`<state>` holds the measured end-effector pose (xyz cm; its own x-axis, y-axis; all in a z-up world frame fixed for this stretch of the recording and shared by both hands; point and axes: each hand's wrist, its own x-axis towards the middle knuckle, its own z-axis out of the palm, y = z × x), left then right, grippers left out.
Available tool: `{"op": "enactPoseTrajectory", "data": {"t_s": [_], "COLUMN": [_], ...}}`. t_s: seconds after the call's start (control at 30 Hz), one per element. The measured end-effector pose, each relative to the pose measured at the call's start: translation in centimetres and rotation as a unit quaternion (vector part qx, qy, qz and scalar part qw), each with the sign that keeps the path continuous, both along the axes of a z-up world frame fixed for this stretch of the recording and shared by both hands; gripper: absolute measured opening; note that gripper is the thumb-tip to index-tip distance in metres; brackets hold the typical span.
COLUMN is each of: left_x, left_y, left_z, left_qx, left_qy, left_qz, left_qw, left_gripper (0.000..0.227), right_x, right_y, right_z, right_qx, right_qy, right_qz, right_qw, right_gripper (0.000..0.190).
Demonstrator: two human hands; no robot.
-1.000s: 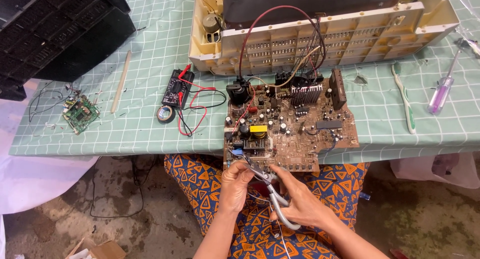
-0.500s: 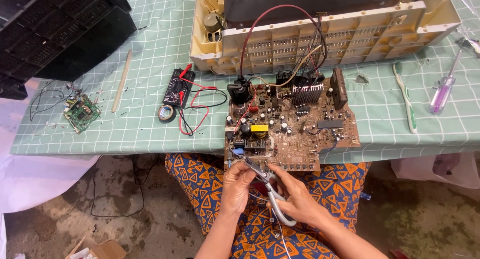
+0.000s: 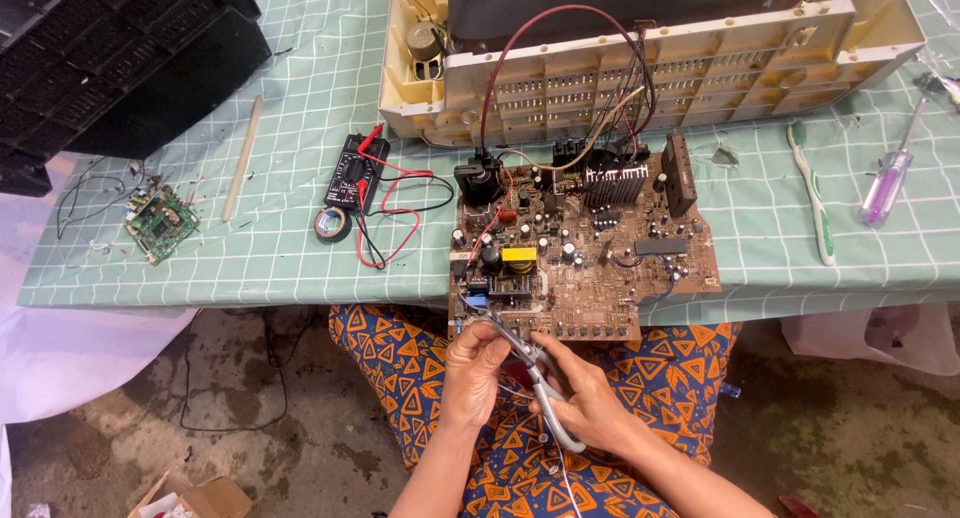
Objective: Repairing a television circuit board by testing components with a multimeter and manipulating wires with pliers.
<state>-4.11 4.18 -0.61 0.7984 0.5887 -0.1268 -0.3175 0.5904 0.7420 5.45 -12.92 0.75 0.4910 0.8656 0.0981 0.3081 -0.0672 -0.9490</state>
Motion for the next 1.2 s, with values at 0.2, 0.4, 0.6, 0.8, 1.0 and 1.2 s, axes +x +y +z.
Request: {"op": "enactPoseTrajectory", "data": {"t_s": [0.2,0.4,0.6,0.8,1.0,1.2], "left_x": [-0.1,-0.2,0.0,-0.1,0.0,-0.1], "left_y": [0.0,0.0,0.1,0.0,-0.2,0.2], "left_z": [-0.1,-0.3,0.1,0.1,0.7,1.3], "left_qx": [0.009,-0.004,0.000,0.007,0.033,0.022], "left_qy": [-0.001,0.004,0.001,0.009,0.011,0.022], "left_qz": [0.004,0.002,0.000,0.001,-0.008,-0.001], "left_qw": [1.000,1.000,1.000,1.000,0.999,1.000], "left_gripper": [0.015,0.014,0.012,0.010,0.007,0.010], "right_x": [-0.4,-0.7,-0.9,-1.2,-0.6,4.2], "right_y": [0.0,0.1,0.4,0.4,0.3,-2.8], "right_z": [-0.4,-0.7,-0.6,-0.9,-0.5,-0.9], "right_qx": [-0.011,0.001,0.025,0.037,0.053,0.100], "right_qy": [0.016,-0.022,0.012,0.007,0.029,-0.074], "right_qz": [0.003,-0.010,0.000,-0.021,-0.034,-0.128], "right_qw": [1.000,1.000,1.000,0.999,0.998,0.984], "right_gripper": [0.083,0.079,0.080,0.079,0.080,0.080]}}
